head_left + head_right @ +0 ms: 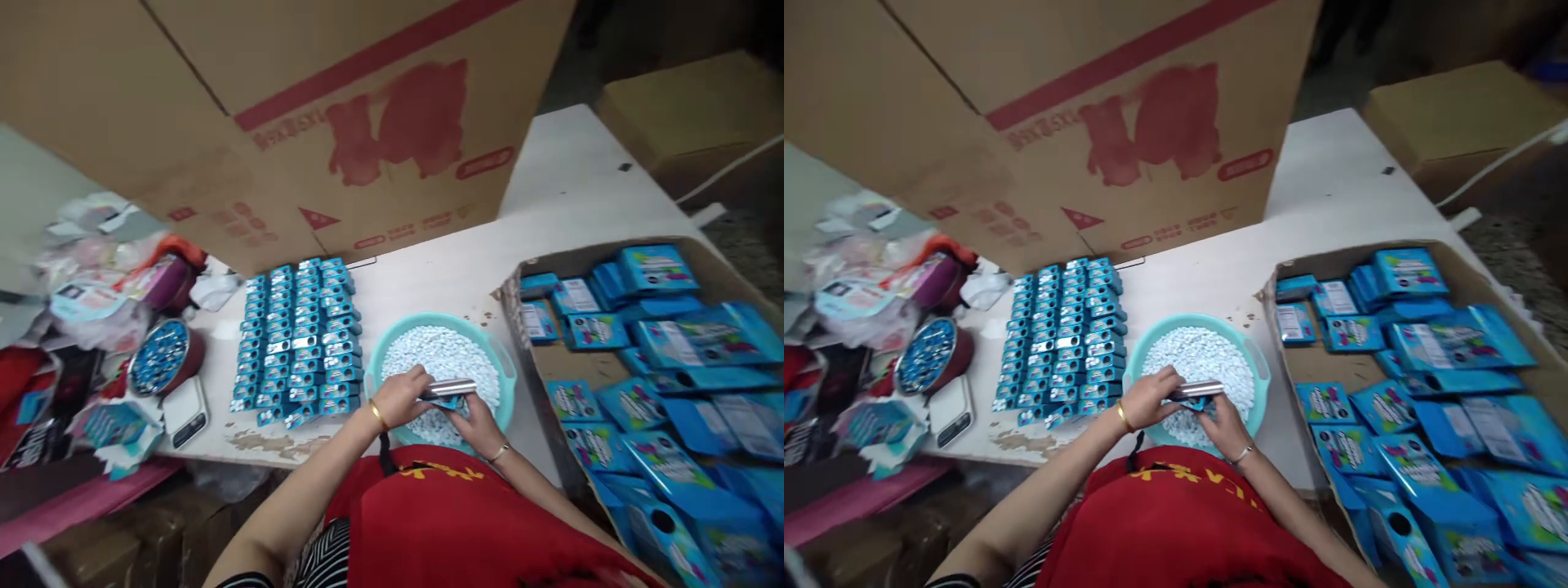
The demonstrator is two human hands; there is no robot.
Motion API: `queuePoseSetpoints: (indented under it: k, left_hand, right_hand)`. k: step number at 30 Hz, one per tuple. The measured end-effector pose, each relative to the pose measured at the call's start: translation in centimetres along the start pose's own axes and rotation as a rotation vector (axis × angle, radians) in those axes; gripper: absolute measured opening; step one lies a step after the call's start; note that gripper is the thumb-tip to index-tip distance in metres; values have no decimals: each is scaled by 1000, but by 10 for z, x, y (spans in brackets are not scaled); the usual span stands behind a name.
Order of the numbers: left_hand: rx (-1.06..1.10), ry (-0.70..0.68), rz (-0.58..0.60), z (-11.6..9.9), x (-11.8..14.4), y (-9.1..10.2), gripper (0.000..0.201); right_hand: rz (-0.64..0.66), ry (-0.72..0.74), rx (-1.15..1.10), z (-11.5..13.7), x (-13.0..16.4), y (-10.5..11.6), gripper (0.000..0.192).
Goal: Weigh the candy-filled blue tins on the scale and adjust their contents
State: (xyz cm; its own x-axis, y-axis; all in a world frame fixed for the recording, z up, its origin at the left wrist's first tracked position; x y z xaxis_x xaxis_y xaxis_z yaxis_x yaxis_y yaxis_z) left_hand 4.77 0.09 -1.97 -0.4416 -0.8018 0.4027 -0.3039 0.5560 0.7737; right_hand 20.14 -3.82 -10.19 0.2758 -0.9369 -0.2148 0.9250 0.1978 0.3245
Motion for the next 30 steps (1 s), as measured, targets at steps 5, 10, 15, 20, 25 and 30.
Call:
queuePoseSetpoints:
  k: [5, 10, 15, 20, 25, 30]
  left_hand:
    - [23, 78, -83, 17, 50, 15, 31]
    - [64, 313, -316, 76, 143, 48, 28]
    - [-3, 669, -539, 174, 273, 65, 31]
    - [-70, 945, -587, 267, 369, 48, 29]
    - [-63, 988, -495, 336, 375, 15, 24]
    - [-71, 940, -475, 368, 352, 3, 25]
  right_hand:
    - [140, 24, -34, 22, -5, -12, 44]
    - [256, -67, 7, 32, -13, -16, 45]
    - [297, -135, 33, 31, -7, -18, 41]
    - [338, -174, 62, 37, 3, -25, 42]
    - [344, -239, 105, 38, 15, -30, 42]
    - [297, -152, 207, 39, 14, -35, 35]
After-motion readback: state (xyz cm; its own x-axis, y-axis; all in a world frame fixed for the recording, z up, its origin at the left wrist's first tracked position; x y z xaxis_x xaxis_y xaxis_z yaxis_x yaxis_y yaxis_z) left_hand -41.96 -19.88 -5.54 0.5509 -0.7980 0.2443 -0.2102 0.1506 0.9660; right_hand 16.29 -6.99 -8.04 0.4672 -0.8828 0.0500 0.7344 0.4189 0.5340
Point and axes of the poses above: each hand's wrist, its own x-axis away from the middle knuckle, its own y-axis out of the back of the hand, z = x × y, the point moved 4 cm from there along -x, towards the middle knuckle, and after that the axes turned 10 degrees about y, right-handed, at the moved point
